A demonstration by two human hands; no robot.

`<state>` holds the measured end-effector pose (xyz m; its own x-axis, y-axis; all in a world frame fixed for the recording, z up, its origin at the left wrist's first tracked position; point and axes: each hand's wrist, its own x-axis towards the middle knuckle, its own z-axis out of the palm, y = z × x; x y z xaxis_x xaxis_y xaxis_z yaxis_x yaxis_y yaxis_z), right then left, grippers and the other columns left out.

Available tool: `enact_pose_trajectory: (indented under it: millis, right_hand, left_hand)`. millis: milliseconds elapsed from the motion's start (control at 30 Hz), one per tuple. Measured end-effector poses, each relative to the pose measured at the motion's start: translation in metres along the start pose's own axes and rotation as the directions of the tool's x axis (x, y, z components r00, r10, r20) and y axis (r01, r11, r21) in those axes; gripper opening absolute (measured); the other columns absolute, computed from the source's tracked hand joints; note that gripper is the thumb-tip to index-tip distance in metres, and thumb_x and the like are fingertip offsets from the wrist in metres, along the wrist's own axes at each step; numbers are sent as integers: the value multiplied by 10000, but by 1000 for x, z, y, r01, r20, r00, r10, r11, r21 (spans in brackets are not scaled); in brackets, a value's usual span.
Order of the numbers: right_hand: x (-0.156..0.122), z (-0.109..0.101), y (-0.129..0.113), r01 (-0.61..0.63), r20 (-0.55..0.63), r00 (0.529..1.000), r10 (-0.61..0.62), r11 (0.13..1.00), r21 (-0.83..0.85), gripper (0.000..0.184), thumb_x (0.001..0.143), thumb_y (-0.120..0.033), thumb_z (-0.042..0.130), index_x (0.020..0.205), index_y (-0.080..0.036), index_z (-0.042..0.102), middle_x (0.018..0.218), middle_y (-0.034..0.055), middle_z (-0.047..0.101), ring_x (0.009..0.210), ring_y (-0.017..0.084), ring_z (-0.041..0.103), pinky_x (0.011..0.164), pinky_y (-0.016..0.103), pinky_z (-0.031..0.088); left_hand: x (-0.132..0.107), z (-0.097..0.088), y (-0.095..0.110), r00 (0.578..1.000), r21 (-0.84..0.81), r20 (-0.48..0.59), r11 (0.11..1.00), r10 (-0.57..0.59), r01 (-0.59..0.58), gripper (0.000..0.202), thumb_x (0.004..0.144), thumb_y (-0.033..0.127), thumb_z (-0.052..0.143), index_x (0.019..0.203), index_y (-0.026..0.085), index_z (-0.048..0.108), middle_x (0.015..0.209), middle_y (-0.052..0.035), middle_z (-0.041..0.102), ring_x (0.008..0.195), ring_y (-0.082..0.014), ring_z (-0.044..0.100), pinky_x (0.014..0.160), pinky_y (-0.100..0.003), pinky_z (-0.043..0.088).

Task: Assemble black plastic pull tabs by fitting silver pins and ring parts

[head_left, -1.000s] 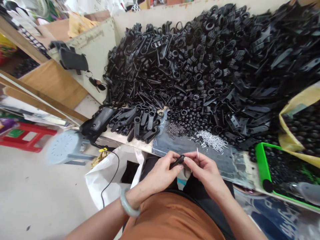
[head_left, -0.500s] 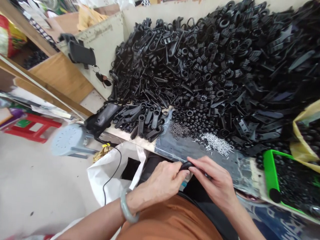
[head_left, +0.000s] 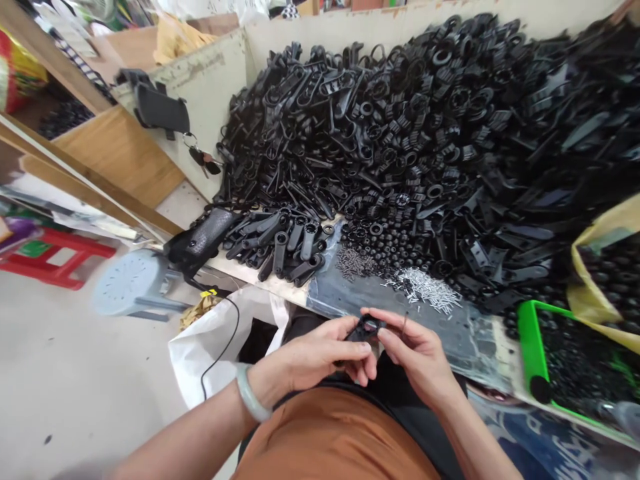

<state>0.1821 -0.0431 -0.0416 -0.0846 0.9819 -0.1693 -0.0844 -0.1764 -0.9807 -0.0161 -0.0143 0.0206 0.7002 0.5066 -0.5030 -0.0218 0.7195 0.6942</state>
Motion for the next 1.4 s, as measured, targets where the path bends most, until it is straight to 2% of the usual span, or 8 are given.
enact_pose_trajectory:
  millis: [133,267,500,667,800,1000,1167,1400]
  right_hand:
    - [4,1,-2,-17,7,1000,17,1000,0,417,862,-530,760,1151,-234,808,948,101,797,478,76,405,417,211,391]
    - [5,1,-3,-29,16,999,29,1000,0,407,872,-521,755,1156,-235,807,737,44,739,471,77,394,428,208,382]
    - [6,0,-3,-15,32,999,16,998,-57,381,862,-481,768,1164,-251,801,1012,75,782,518,86,472,451,217,418]
    - [12,-7,-10,145,124,986,-113,946,-289,310,899,-399,737,1163,-252,804,771,9,667,597,117,525,544,230,460]
    - [14,-12,-11,209,218,966,-138,915,-344,344,921,-346,723,1257,-284,762,879,14,713,590,104,533,560,227,474]
    - [10,-11,-7,142,208,974,-85,950,-279,330,944,-363,693,1258,-290,761,1156,70,759,873,183,710,701,261,566]
    - [8,-12,-8,132,224,973,-64,944,-303,323,960,-368,673,1269,-313,751,1215,56,759,1060,225,723,864,315,592]
    - [11,-12,-13,133,267,963,-44,937,-324,341,974,-376,650,1292,-290,738,1235,61,758,1116,231,717,990,370,567]
  left_hand:
    - [0,2,-7,998,9,-67,1000,12,-12,403,892,441,697,1134,175,514,719,33,591,517,-57,449,526,-212,298]
    - [1,3,-14,992,84,-122,996,40,-29,319,938,383,635,1139,167,512,694,50,550,510,-52,380,487,-213,242]
    - [2,2,-11,990,88,-143,996,11,2,326,910,352,629,1143,169,493,651,76,497,524,-64,379,480,-209,210]
    - [2,-2,-15,988,163,-152,986,-14,39,298,931,299,582,1191,168,520,626,88,484,508,-66,361,478,-202,223]
    - [3,-4,-16,988,204,-148,979,33,-2,274,942,294,557,1184,172,516,645,81,507,500,-62,358,466,-194,228]
    - [4,-2,-8,987,311,-154,947,-35,83,241,928,285,549,1136,163,539,657,61,524,518,-76,391,492,-209,285]
    - [5,-4,-13,995,257,-101,965,-20,46,216,954,349,544,1083,177,531,671,63,520,525,-75,359,498,-210,267]
    - [8,-3,-17,993,204,-118,978,-11,35,227,915,377,579,1010,177,528,668,53,528,507,-70,371,472,-213,259]
